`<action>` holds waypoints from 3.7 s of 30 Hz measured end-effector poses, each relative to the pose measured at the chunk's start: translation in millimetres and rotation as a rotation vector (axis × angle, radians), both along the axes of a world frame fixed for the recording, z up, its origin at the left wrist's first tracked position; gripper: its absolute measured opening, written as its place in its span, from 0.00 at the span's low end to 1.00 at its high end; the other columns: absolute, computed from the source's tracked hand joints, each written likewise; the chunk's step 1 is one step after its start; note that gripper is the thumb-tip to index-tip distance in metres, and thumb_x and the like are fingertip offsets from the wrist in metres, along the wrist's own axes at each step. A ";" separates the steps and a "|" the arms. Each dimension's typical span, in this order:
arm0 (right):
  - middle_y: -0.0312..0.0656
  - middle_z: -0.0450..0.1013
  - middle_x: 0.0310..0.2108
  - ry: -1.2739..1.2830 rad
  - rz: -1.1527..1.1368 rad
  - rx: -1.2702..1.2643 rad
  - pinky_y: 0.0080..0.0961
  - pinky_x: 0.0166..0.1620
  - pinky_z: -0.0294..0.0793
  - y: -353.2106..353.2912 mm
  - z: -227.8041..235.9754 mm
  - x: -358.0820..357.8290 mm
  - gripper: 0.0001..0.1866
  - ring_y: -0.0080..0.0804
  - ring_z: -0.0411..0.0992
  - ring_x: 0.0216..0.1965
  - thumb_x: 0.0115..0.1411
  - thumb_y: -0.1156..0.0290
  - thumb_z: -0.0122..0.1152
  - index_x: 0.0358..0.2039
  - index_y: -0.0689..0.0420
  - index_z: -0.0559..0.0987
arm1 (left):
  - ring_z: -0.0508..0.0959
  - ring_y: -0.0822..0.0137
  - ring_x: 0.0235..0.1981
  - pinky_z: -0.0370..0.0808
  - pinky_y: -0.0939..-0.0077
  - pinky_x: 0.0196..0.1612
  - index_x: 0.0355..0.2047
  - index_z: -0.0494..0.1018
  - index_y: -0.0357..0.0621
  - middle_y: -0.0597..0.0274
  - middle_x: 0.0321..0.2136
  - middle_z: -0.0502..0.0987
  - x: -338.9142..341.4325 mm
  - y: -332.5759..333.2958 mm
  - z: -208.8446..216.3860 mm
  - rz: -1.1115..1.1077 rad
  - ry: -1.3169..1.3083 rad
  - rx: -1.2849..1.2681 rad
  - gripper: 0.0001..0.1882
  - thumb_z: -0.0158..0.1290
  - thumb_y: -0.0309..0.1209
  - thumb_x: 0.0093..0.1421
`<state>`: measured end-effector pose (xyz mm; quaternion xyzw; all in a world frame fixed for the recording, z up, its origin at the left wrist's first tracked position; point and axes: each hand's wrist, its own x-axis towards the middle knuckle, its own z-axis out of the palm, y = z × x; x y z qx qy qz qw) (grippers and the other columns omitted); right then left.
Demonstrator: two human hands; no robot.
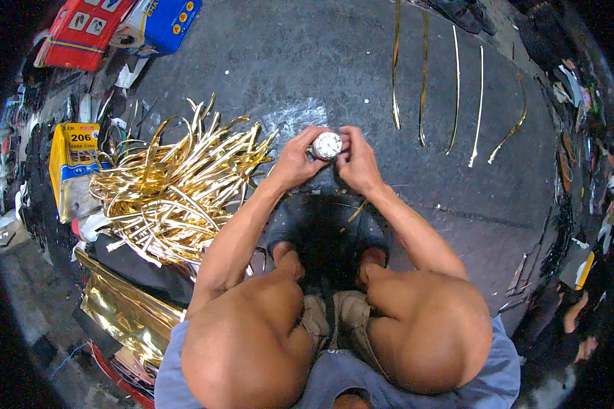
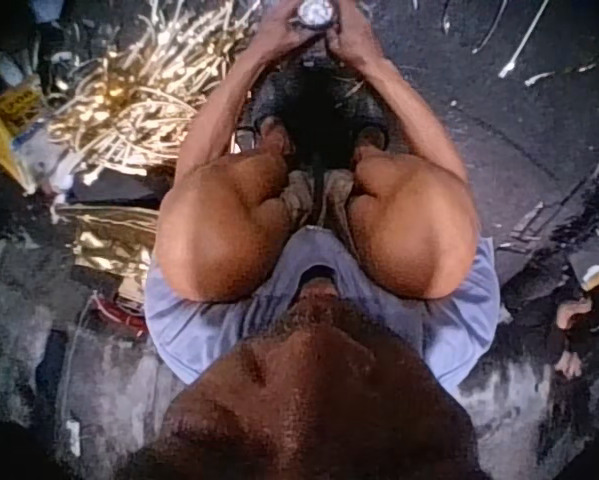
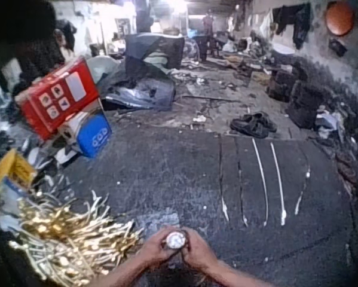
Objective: The person sits on the floor and repeatedly applies a white substance from a small container onto gold ribbons. They pick up a ribbon, apply the substance, and place it on the floor, repeating this process for multiple ribbons.
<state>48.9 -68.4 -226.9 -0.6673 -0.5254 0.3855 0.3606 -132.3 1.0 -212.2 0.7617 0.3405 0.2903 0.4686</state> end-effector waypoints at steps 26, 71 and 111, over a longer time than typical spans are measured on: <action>0.53 0.74 0.48 1.242 -0.105 0.246 0.17 0.37 0.70 -5.9 217.2 141.4 0.23 0.23 0.68 0.35 0.62 0.81 0.60 0.57 0.66 0.69 | 0.78 0.45 0.55 0.75 0.59 0.59 0.55 0.72 0.40 0.48 0.52 0.78 1.1 9.5 -24.9 -0.028 0.092 0.051 0.28 0.60 0.20 0.51; 0.44 0.76 0.46 -0.070 -0.122 0.179 0.35 0.51 0.77 27.7 10.4 -6.3 0.40 0.39 0.77 0.46 0.45 0.66 0.82 0.57 0.58 0.71 | 0.80 0.74 0.24 0.76 0.80 0.26 0.43 0.79 0.30 0.62 0.27 0.80 -55.1 35.6 -2.7 0.296 -0.050 -0.699 0.13 0.57 0.19 0.57; 0.52 0.73 0.50 -0.079 -0.014 0.161 0.35 0.48 0.78 1.2 -24.5 4.7 0.34 0.42 0.75 0.47 0.51 0.84 0.61 0.60 0.58 0.67 | 0.81 0.51 0.48 0.78 0.64 0.52 0.52 0.74 0.39 0.51 0.45 0.79 3.8 7.8 -3.4 0.066 0.059 -0.032 0.31 0.71 0.27 0.47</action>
